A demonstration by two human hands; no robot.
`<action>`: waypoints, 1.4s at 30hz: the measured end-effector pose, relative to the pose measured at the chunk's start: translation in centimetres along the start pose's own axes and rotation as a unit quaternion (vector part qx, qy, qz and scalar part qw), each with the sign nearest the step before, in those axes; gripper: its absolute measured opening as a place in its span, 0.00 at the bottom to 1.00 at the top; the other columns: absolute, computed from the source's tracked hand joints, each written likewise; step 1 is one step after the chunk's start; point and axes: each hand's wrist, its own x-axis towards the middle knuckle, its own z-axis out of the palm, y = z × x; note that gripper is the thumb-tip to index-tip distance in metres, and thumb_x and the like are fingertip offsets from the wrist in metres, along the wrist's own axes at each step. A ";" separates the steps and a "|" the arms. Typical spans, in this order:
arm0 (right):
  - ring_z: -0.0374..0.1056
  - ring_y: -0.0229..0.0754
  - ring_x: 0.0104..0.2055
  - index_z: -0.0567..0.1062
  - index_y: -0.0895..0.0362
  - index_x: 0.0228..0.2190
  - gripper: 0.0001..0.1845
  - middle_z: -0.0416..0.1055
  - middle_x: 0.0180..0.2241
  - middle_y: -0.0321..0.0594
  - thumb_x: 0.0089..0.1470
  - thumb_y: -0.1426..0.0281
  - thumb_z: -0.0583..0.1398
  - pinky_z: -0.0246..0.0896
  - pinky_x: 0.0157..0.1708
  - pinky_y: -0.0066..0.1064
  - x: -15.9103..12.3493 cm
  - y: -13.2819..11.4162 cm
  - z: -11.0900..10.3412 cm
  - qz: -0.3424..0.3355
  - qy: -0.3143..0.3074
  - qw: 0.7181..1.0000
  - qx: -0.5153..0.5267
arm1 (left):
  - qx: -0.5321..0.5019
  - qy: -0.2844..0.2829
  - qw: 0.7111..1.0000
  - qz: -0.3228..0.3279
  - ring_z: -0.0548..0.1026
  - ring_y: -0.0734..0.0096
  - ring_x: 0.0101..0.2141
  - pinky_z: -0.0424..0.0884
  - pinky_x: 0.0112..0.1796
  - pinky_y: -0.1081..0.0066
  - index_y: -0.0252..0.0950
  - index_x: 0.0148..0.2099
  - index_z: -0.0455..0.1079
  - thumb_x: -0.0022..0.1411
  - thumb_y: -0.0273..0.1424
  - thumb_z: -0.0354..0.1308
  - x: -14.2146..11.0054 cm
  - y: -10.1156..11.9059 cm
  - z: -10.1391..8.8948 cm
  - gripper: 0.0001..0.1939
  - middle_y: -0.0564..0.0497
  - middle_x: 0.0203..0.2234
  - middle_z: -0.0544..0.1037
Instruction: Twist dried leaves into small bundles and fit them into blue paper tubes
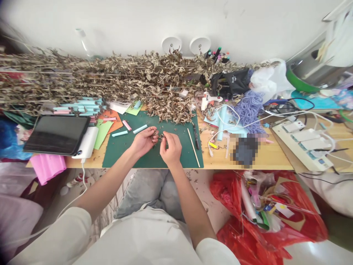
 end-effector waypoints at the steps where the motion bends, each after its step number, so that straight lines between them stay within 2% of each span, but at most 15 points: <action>1: 0.73 0.47 0.43 0.73 0.55 0.48 0.15 0.77 0.40 0.48 0.61 0.75 0.55 0.74 0.42 0.40 0.0 -0.1 0.0 -0.001 -0.009 1.000 0.004 | -0.005 0.002 1.000 -0.003 0.66 0.78 0.24 0.62 0.26 0.78 0.31 0.37 0.70 0.58 0.20 0.57 0.0 0.0 0.0 0.04 0.51 0.25 0.68; 4: 0.72 0.44 0.37 0.73 0.55 0.46 0.11 0.76 0.35 0.44 0.60 0.72 0.57 0.73 0.38 0.37 0.0 -0.3 -0.2 -0.003 -0.041 0.999 0.026 | -0.045 0.006 0.999 -0.012 0.68 0.77 0.25 0.63 0.27 0.78 0.31 0.37 0.70 0.61 0.20 0.55 -0.1 0.1 0.3 0.04 0.51 0.25 0.68; 7: 0.68 0.40 0.29 0.73 0.54 0.42 0.08 0.72 0.27 0.37 0.59 0.68 0.61 0.70 0.32 0.33 -0.1 -0.5 -0.3 0.000 -0.099 0.994 0.046 | -0.098 0.022 0.995 -0.012 0.68 0.77 0.26 0.66 0.29 0.77 0.32 0.36 0.69 0.64 0.20 0.52 -0.1 0.2 0.6 0.06 0.51 0.26 0.68; 10: 0.71 0.40 0.33 0.73 0.54 0.39 0.04 0.74 0.31 0.39 0.60 0.70 0.60 0.71 0.36 0.33 -0.2 -0.4 -0.1 -0.005 -0.136 0.989 0.063 | -0.114 0.041 0.993 -0.010 0.69 0.75 0.27 0.68 0.33 0.75 0.34 0.35 0.68 0.65 0.21 0.52 -0.2 -0.1 0.8 0.07 0.51 0.26 0.69; 13: 0.74 0.41 0.40 0.75 0.54 0.37 0.07 0.77 0.37 0.43 0.62 0.74 0.57 0.72 0.43 0.34 -0.3 -0.1 0.2 -0.025 -0.114 0.991 0.065 | -0.095 0.029 0.995 0.012 0.71 0.74 0.29 0.69 0.37 0.74 0.33 0.35 0.69 0.65 0.21 0.51 -0.3 -0.8 0.8 0.08 0.50 0.27 0.71; 19: 0.73 0.42 0.38 0.77 0.53 0.38 0.06 0.77 0.35 0.42 0.62 0.72 0.58 0.73 0.40 0.35 -0.2 0.1 0.3 0.001 -0.075 0.997 0.029 | -0.026 0.005 0.998 0.059 0.72 0.74 0.30 0.68 0.36 0.75 0.32 0.36 0.69 0.62 0.18 0.53 -0.6 -1.8 1.2 0.07 0.50 0.26 0.73; 21: 0.73 0.42 0.37 0.76 0.53 0.42 0.07 0.76 0.35 0.42 0.62 0.70 0.60 0.73 0.38 0.35 -0.2 0.1 0.3 0.023 -0.065 0.997 0.023 | -0.011 0.013 0.997 0.076 0.72 0.76 0.29 0.68 0.35 0.76 0.33 0.36 0.69 0.60 0.18 0.55 -0.7 -2.1 1.2 0.06 0.52 0.26 0.73; 24: 0.72 0.42 0.36 0.72 0.53 0.52 0.17 0.75 0.34 0.41 0.61 0.68 0.60 0.74 0.38 0.36 -0.3 0.2 0.3 0.040 -0.057 0.997 0.016 | 0.023 0.027 0.995 0.094 0.75 0.75 0.31 0.69 0.37 0.75 0.33 0.35 0.68 0.57 0.21 0.63 -1.0 -2.3 1.0 0.07 0.53 0.26 0.74; 26: 0.72 0.41 0.37 0.70 0.52 0.55 0.20 0.75 0.35 0.40 0.62 0.68 0.60 0.74 0.40 0.36 -0.3 0.3 0.2 0.033 -0.057 0.998 0.009 | 0.044 0.028 0.995 0.085 0.76 0.74 0.32 0.71 0.38 0.74 0.32 0.35 0.70 0.53 0.23 0.68 -1.0 -2.4 0.6 0.09 0.53 0.28 0.76; 31: 0.74 0.40 0.39 0.78 0.50 0.46 0.12 0.75 0.39 0.42 0.62 0.70 0.59 0.74 0.39 0.33 -0.1 0.2 0.1 0.020 -0.027 0.999 0.022 | 0.068 0.033 0.996 0.053 0.77 0.75 0.31 0.73 0.37 0.74 0.30 0.36 0.76 0.46 0.27 0.74 -1.0 -2.2 -0.1 0.14 0.51 0.30 0.79; 36: 0.75 0.42 0.40 0.80 0.52 0.41 0.09 0.77 0.38 0.42 0.62 0.70 0.59 0.76 0.40 0.35 0.2 0.0 -0.2 0.067 -0.033 0.996 0.055 | 0.094 0.011 0.994 0.063 0.78 0.75 0.33 0.75 0.41 0.72 0.30 0.37 0.78 0.50 0.33 0.74 -1.4 -1.8 -0.1 0.14 0.49 0.32 0.80; 42: 0.76 0.40 0.38 0.80 0.53 0.37 0.08 0.78 0.36 0.42 0.62 0.70 0.59 0.76 0.38 0.33 0.3 -0.1 -0.3 0.069 -0.029 0.996 0.057 | 0.153 0.008 0.987 0.041 0.79 0.71 0.36 0.76 0.45 0.68 0.31 0.40 0.81 0.45 0.31 0.76 -1.4 -1.2 -1.2 0.18 0.46 0.36 0.83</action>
